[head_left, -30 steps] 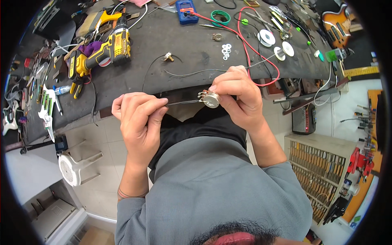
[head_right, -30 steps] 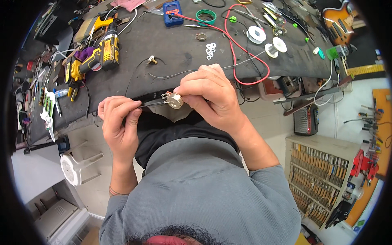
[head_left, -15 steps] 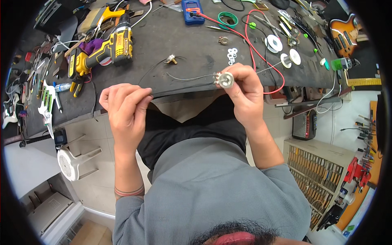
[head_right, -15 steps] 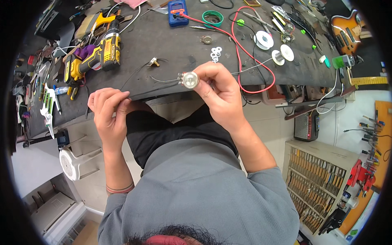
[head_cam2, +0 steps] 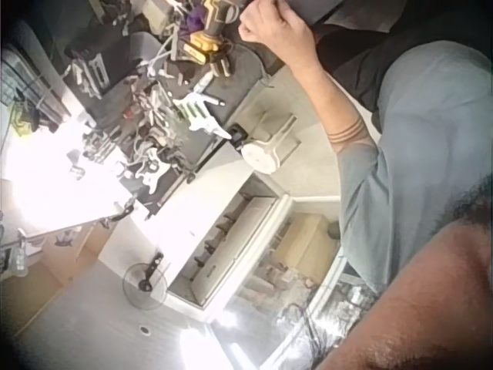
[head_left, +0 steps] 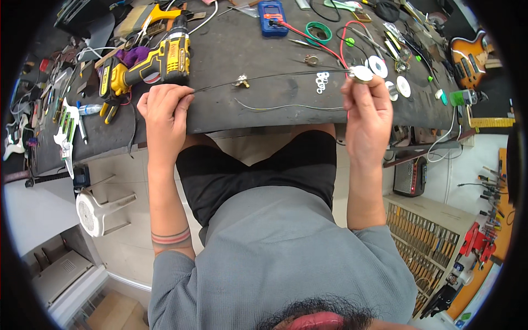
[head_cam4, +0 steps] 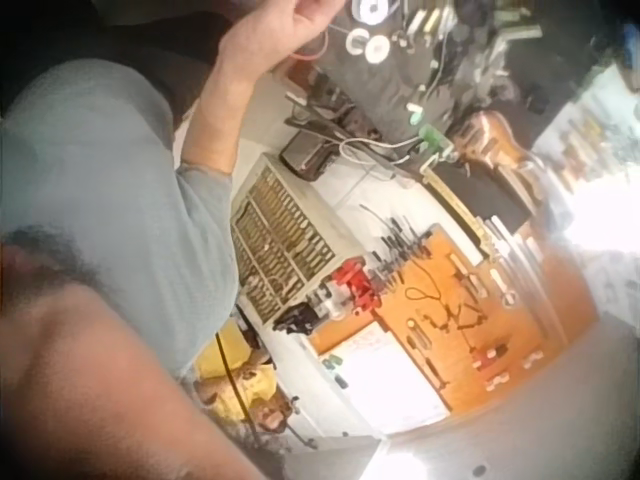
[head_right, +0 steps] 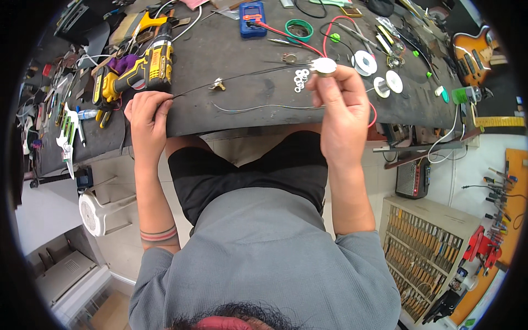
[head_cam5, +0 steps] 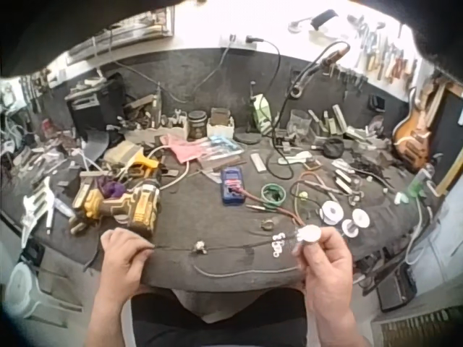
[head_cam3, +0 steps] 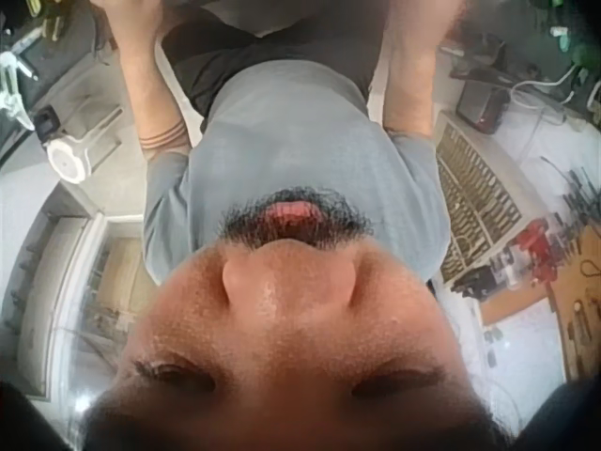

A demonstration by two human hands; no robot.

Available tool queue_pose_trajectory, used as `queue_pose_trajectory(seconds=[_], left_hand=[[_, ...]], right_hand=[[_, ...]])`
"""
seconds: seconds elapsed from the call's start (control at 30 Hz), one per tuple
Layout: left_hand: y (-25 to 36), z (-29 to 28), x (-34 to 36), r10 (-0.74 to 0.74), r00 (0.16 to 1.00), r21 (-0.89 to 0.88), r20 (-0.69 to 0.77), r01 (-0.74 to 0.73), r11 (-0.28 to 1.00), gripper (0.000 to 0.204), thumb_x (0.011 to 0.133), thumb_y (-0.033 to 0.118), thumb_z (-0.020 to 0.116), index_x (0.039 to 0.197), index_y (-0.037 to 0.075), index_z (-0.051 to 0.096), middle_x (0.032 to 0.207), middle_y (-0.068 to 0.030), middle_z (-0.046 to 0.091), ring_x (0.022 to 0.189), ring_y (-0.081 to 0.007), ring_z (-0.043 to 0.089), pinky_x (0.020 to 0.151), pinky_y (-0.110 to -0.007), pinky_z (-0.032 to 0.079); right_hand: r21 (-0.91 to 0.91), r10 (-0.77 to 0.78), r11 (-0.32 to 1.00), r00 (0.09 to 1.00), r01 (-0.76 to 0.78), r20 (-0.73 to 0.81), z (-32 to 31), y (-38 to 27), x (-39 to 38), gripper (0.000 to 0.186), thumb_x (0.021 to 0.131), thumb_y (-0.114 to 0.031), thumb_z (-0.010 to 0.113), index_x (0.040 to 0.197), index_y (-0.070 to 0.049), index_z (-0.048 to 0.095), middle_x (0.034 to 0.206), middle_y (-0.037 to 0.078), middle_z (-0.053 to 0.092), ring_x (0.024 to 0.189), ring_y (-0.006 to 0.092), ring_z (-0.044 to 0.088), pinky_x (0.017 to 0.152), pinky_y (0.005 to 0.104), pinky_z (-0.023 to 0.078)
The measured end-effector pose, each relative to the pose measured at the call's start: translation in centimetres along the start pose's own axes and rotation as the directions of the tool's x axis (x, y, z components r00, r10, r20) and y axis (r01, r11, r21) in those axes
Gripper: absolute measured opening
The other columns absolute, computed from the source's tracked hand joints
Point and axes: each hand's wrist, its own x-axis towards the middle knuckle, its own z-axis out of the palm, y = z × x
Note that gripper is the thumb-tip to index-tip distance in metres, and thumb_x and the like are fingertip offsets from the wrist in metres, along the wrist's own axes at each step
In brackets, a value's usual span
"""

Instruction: The person unspools solder wire, solders wires onto guitar potentiometers using a soldering iron, and trims the wire on the potentiometer with scissors.

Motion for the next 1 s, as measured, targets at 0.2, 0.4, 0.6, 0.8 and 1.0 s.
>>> queue_pose_trajectory(seconds=[0.2, 0.4, 0.6, 0.8, 1.0], left_hand=[[-1.2, -1.0, -0.2, -0.001, 1.000, 0.053, -0.030, 0.002, 0.999, 0.008, 0.101, 0.012, 0.079, 0.109, 0.010, 0.079, 0.106, -0.0027, 0.076, 0.110, -0.0236, 0.068, 0.110, -0.042, 0.038], [-2.4, -6.5, -2.9, -0.044, 0.991, 0.128, -0.125, 0.060, 0.990, 0.010, 0.101, 0.007, 0.077, 0.111, 0.006, 0.077, 0.103, -0.0062, 0.074, 0.106, -0.0286, 0.068, 0.102, -0.041, 0.046], [-3.2, -11.6, -5.8, -0.301, 0.935, 0.205, 0.187, 0.262, 0.943, 0.026, 0.093, -0.011, 0.062, 0.115, -0.002, 0.072, 0.119, -0.0157, 0.069, 0.107, -0.0348, 0.067, 0.104, -0.041, 0.052], [5.6, -11.0, -2.3, -0.299, 0.939, -0.565, 0.169, 0.341, 0.752, 0.023, 0.103, 0.003, 0.065, 0.123, -0.008, 0.074, 0.128, -0.0150, 0.071, 0.123, -0.0239, 0.067, 0.111, -0.035, 0.050], [10.5, -5.9, -0.7, -0.127, 0.904, -0.662, 0.409, 0.390, 0.640, 0.031, 0.107, 0.012, 0.072, 0.131, -0.007, 0.075, 0.128, -0.0148, 0.075, 0.120, -0.0198, 0.071, 0.102, -0.033, 0.054]], right_hand=[[0.006, -0.100, 0.995, 0.995, 0.100, -0.008, -0.9, -2.1, 0.8, 0.014, 0.117, -0.013, 0.065, 0.126, -0.003, 0.070, 0.109, 0.009, 0.076, 0.088, 0.0114, 0.060, 0.081, 0.0281, 0.049], [0.026, -0.045, 0.999, 0.998, 0.043, 0.054, -0.4, -1.9, -0.2, 0.012, 0.117, -0.013, 0.065, 0.124, -0.003, 0.069, 0.109, 0.008, 0.075, 0.087, 0.0121, 0.060, 0.080, 0.0288, 0.049], [0.010, 0.129, 0.991, 0.970, -0.134, 0.204, 3.0, 0.8, -2.0, 0.012, 0.116, -0.009, 0.067, 0.125, -0.003, 0.069, 0.108, 0.007, 0.078, 0.086, 0.0094, 0.065, 0.080, 0.0255, 0.053], [-0.028, 0.212, 0.976, 0.903, -0.217, 0.374, 5.8, 1.9, -2.7, 0.010, 0.116, -0.008, 0.067, 0.124, -0.003, 0.070, 0.112, 0.007, 0.077, 0.092, 0.0090, 0.067, 0.083, 0.0257, 0.055], [-0.075, 0.182, 0.983, 0.888, -0.166, 0.422, 5.8, 1.2, -3.1, 0.011, 0.116, -0.010, 0.067, 0.123, -0.002, 0.069, 0.116, 0.008, 0.075, 0.097, 0.0102, 0.069, 0.082, 0.0267, 0.055]])
